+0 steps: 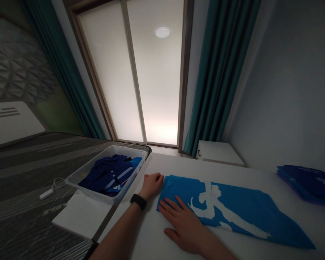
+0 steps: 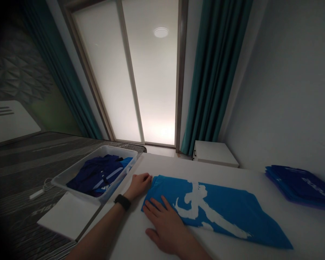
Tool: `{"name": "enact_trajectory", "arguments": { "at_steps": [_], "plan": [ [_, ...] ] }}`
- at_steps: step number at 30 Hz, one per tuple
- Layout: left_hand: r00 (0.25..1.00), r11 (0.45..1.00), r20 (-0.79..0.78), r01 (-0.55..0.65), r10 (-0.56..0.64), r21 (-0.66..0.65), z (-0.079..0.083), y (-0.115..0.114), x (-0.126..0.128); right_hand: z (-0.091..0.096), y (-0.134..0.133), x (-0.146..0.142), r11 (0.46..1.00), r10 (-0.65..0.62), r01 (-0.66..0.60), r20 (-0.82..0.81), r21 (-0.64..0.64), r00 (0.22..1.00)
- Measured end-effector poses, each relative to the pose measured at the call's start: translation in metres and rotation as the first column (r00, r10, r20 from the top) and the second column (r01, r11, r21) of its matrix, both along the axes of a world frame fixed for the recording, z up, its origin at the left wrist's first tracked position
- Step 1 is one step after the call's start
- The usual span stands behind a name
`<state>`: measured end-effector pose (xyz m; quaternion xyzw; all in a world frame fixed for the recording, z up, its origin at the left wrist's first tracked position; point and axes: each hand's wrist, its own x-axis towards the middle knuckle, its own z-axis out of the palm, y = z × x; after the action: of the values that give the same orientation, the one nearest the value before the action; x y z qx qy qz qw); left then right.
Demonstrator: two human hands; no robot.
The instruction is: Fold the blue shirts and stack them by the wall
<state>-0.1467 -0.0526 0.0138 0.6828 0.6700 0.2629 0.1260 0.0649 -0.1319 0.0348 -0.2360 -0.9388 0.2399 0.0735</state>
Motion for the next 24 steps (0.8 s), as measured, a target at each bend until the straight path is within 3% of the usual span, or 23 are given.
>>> {"name": "enact_trajectory", "arguments": {
  "at_steps": [4,10,24],
  "plan": [
    [0.998,1.000,-0.069,0.014,-0.015,-0.003,0.001,0.013,0.007,-0.001,0.001,0.000,1.000,0.003,-0.003,0.000,0.012,1.000],
    [0.992,0.996,-0.092,0.091,-0.091,-0.007,-0.003,0.014,0.007,0.002,0.000,0.000,1.000,-0.003,0.003,0.008,-0.013,1.000],
    [0.995,0.996,0.050,0.086,-0.087,0.024,-0.004,0.014,0.004,-0.001,-0.002,-0.002,1.000,-0.001,0.001,0.034,0.020,0.999]
  ]
}}
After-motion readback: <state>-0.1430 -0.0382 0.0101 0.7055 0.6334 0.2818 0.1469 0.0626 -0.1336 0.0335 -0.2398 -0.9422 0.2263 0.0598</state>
